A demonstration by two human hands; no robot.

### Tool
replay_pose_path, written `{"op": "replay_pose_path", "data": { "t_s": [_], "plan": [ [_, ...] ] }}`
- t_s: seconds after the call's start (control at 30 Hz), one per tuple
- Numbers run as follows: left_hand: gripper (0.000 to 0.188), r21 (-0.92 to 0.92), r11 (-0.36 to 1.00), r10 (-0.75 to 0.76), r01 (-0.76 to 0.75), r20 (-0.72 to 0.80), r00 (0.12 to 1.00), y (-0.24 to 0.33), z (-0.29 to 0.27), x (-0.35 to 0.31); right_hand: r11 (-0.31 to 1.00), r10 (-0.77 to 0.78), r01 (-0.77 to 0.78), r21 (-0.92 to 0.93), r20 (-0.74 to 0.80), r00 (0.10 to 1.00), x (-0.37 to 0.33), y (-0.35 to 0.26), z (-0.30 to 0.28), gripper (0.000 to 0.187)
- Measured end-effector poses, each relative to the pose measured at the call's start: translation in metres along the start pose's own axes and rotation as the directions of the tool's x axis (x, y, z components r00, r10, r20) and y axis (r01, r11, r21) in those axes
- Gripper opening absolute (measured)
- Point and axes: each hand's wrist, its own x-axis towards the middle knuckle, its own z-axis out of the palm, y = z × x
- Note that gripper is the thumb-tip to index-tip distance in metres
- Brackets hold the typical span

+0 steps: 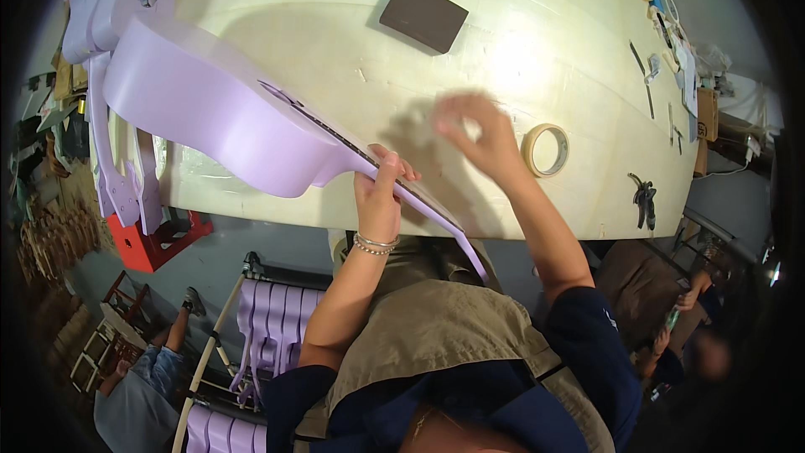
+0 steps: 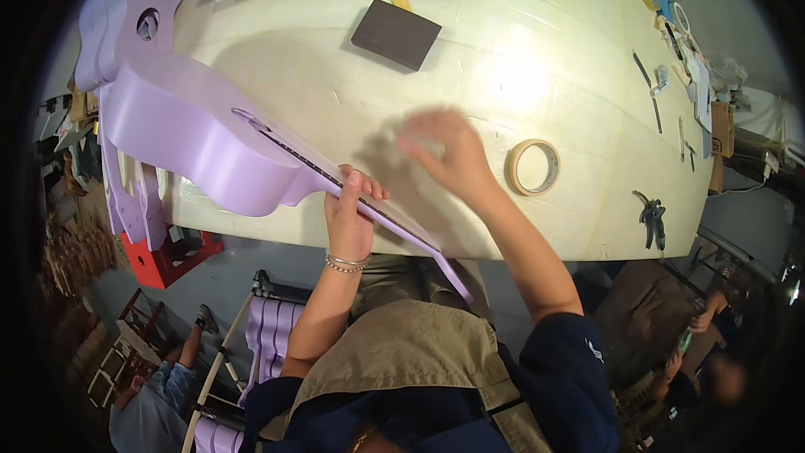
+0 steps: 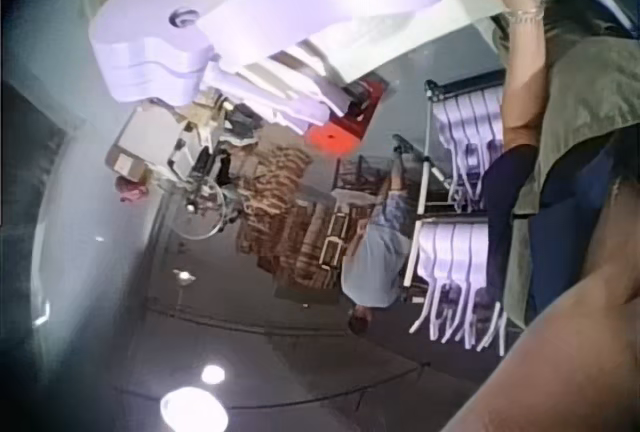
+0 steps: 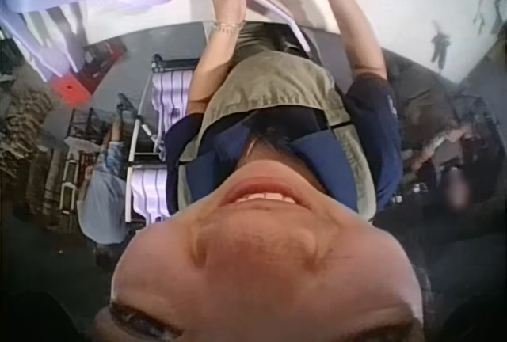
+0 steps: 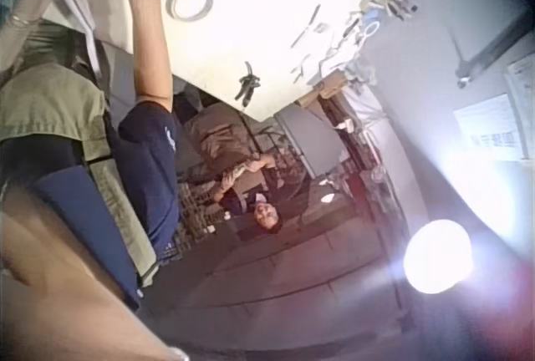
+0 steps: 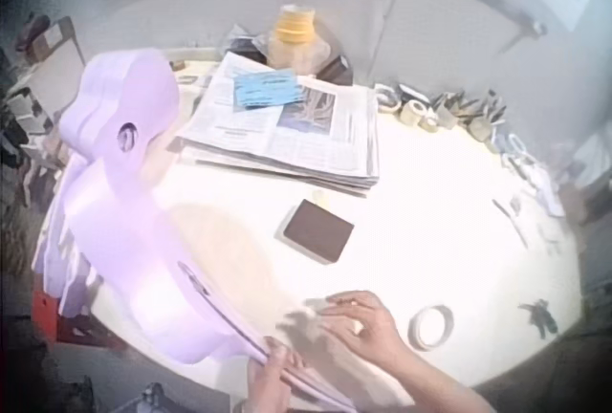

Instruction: The person sands the edges of light purple plastic parts using a sanding block and sandpaper. They repeatedly pick up parts from a rack, sand the edges, inspect them, and return them to the rack.

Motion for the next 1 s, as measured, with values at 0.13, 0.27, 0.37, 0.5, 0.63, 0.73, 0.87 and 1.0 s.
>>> {"op": "replay_pose_path", "data": {
  "t_s": [0.13,0.27,0.37,0.5,0.63,0.73,0.87,1.0],
  "plan": [
    [0.019,0.01,1.0,-0.001,0.001,-0.024,1.0,0.001,0.008,0.002,0.86,-0.215,0.022,-0.51,-0.323,0.922,0.088,0.018,0.007,0.074],
    [0.019,0.011,1.0,0.009,-0.009,-0.079,0.997,0.001,0.007,-0.001,0.925,-0.172,0.035,-0.379,-0.335,0.926,0.094,0.035,-0.017,0.071],
    [0.016,0.002,1.0,0.018,-0.018,-0.053,0.998,-0.003,0.004,-0.001,0.854,-0.205,-0.059,-0.516,-0.439,0.875,0.065,0.06,-0.053,0.064],
    [0.012,0.077,0.996,0.054,-0.05,-0.049,0.997,-0.004,0.004,0.002,0.67,-0.4,0.197,-0.716,-0.124,0.908,0.092,0.077,-0.059,0.036],
    [0.016,0.168,0.986,0.014,-0.01,-0.025,1.0,0.002,0.003,0.003,0.556,-0.478,0.558,-0.616,0.312,0.821,0.156,0.068,-0.056,0.022],
    [0.035,-0.037,0.999,0.001,0.0,0.038,0.999,0.002,-0.001,0.003,0.603,-0.484,0.566,-0.563,0.306,0.82,0.175,0.051,-0.05,0.018],
    [0.057,-0.158,0.987,0.032,-0.015,0.104,0.994,-0.001,-0.004,0.004,0.568,-0.641,0.643,-0.515,0.214,0.737,0.166,0.056,-0.039,0.009],
    [0.023,-0.067,0.994,0.09,-0.086,0.055,0.994,-0.001,-0.002,0.003,0.861,-0.425,0.414,-0.295,0.03,0.905,0.145,0.048,-0.011,0.006]
  ]
}}
